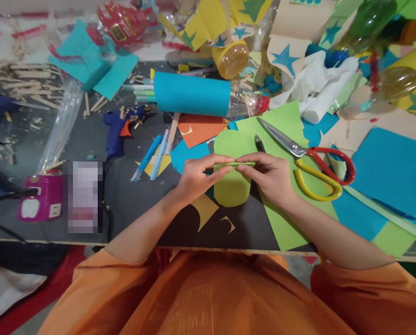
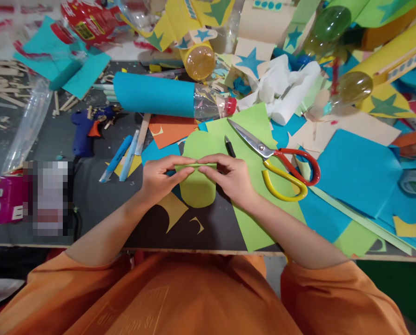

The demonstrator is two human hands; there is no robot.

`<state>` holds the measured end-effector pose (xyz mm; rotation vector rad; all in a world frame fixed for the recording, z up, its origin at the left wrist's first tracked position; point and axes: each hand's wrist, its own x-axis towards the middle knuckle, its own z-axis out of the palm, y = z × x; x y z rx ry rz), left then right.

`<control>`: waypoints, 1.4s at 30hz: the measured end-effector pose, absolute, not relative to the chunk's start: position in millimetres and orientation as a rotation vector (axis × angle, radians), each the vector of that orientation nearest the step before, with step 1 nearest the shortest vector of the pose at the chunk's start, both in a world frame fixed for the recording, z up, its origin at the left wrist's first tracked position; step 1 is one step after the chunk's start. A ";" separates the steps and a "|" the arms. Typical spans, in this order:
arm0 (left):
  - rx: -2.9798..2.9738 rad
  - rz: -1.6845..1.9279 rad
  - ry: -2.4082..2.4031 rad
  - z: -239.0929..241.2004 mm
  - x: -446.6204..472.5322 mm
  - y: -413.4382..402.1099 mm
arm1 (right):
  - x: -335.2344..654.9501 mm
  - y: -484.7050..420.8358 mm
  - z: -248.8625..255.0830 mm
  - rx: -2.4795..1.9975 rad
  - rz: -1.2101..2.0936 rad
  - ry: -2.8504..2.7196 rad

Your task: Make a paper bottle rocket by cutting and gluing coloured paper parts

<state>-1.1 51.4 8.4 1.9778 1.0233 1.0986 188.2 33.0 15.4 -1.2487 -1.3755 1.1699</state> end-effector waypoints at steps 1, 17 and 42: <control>1.978 1.110 1.015 8.8 -1.1 51.0 | 187.9 33.0 15.6 -1.244 1.175 -1.370; 1.953 1.121 1.098 14.3 -1.9 49.4 | 184.9 32.0 17.3 -1.228 1.119 -1.378; 1.647 1.136 1.168 11.5 -5.3 48.9 | 186.4 28.8 7.9 -1.224 1.068 -1.189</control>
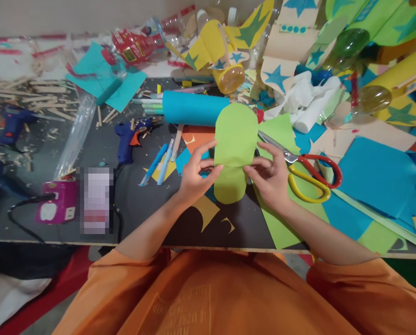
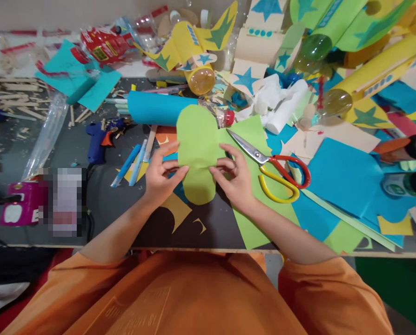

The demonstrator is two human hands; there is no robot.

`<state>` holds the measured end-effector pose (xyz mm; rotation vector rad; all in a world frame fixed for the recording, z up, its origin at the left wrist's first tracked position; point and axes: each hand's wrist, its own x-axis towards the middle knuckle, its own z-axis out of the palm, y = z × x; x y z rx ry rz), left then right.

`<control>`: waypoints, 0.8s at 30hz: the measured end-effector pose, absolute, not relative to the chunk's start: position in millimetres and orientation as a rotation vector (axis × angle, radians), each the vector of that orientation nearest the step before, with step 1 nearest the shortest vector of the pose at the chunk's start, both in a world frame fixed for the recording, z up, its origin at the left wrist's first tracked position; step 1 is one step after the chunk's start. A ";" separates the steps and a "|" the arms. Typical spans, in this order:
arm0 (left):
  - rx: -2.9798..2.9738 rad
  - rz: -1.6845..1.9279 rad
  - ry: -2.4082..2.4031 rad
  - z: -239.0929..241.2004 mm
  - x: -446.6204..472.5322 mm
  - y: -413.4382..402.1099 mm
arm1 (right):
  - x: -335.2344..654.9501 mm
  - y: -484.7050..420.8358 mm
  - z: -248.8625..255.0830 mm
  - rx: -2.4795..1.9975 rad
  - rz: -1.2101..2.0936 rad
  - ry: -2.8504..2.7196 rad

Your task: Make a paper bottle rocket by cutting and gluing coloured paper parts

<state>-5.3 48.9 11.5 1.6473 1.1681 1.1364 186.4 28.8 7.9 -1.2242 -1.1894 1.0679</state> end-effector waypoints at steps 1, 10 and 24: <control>1.610 1.109 1.176 10.1 -5.1 50.2 | 186.5 30.2 7.2 -1.242 1.103 -1.177; 1.521 1.080 1.148 5.3 -5.7 55.3 | 189.4 40.0 10.6 -1.260 1.089 -1.197; 1.376 1.094 1.089 -0.7 -5.4 58.0 | 192.8 43.6 15.6 -1.292 1.181 -1.188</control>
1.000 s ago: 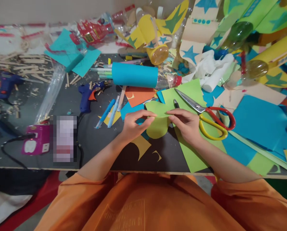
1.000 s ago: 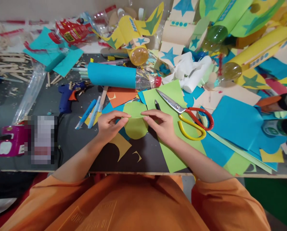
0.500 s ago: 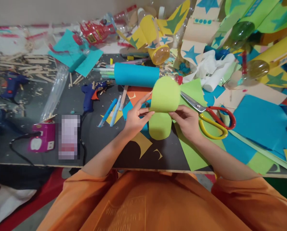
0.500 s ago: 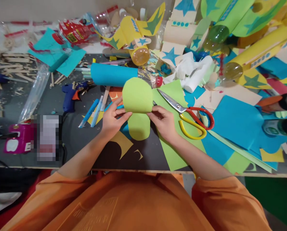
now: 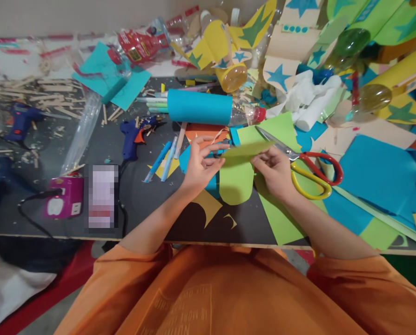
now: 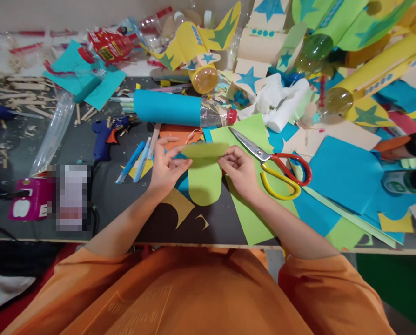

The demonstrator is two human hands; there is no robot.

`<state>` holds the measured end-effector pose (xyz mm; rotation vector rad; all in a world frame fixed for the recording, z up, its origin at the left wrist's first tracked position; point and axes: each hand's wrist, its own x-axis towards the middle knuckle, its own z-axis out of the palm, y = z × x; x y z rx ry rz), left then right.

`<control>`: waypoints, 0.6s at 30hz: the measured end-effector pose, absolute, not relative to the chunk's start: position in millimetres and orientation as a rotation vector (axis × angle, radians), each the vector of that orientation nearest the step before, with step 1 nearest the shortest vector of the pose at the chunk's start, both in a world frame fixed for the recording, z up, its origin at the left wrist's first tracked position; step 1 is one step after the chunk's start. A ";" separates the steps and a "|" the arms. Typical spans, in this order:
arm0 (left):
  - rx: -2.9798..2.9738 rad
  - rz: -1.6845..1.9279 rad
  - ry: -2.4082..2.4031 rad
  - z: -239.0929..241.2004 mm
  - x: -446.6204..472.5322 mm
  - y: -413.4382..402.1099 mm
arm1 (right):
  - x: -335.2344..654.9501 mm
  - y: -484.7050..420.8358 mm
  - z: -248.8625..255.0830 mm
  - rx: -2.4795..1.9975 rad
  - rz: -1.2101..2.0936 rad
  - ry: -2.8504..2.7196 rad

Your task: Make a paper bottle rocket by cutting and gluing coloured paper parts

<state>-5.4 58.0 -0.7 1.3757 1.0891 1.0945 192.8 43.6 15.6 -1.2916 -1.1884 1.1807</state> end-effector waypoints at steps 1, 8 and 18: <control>1.385 1.119 1.091 -2.1 -5.3 57.8 | 192.5 43.9 16.0 -1.289 1.187 -1.187; 1.475 0.983 0.979 7.5 -1.3 56.4 | 188.4 42.3 20.5 -1.261 1.220 -1.177; 1.533 0.897 1.067 11.6 -8.4 56.2 | 213.4 53.5 35.7 -1.336 1.031 -1.158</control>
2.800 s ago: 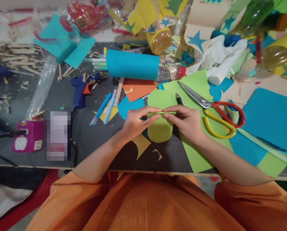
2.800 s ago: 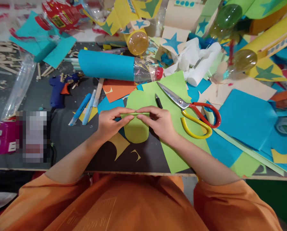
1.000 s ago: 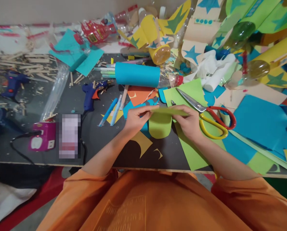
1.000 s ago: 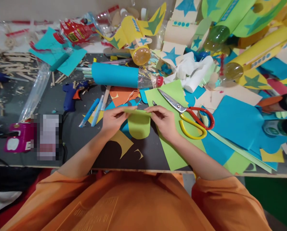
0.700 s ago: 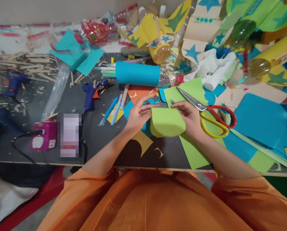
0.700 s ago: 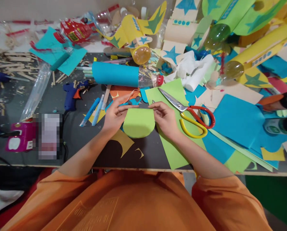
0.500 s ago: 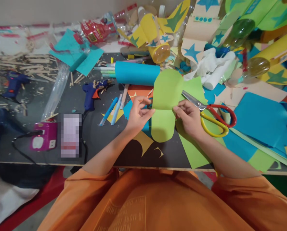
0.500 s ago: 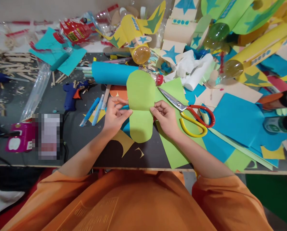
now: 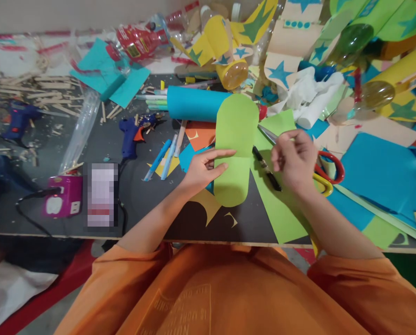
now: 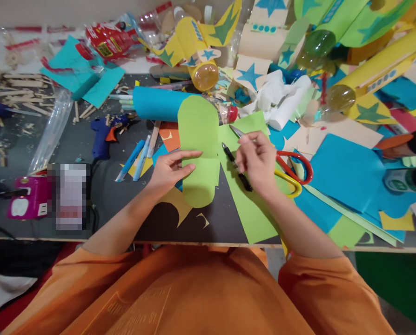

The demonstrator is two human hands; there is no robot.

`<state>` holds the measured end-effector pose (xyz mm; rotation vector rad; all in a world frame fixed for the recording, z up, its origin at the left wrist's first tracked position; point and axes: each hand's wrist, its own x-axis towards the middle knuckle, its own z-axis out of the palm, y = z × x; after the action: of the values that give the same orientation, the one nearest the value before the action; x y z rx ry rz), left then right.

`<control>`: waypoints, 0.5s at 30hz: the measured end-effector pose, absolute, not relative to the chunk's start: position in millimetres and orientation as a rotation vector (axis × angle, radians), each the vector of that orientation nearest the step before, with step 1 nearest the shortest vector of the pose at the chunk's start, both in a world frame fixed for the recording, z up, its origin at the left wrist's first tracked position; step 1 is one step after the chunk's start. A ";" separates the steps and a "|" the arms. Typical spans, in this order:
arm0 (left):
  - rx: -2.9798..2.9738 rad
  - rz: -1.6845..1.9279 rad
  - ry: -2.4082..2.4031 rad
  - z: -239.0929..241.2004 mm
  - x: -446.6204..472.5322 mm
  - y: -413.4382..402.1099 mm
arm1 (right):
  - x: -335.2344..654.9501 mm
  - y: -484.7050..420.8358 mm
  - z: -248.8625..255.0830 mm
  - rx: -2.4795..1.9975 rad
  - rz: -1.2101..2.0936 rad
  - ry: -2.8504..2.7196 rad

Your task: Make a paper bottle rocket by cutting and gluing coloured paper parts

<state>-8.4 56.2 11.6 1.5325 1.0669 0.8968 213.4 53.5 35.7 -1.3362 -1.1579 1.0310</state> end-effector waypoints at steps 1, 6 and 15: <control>1.543 0.902 1.077 12.0 -9.0 56.6 | 223.5 56.6 43.7 -1.381 0.963 -1.191; 1.574 0.917 1.087 12.2 -8.3 57.9 | 277.4 49.0 78.1 -2.062 0.622 -1.930; 1.533 0.893 1.044 13.5 -7.0 57.1 | 294.1 15.2 62.1 -2.327 0.160 -2.618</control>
<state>-7.0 57.1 13.5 1.5326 1.0437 0.8929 294.1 15.2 62.1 -2.3266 -2.6178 0.1602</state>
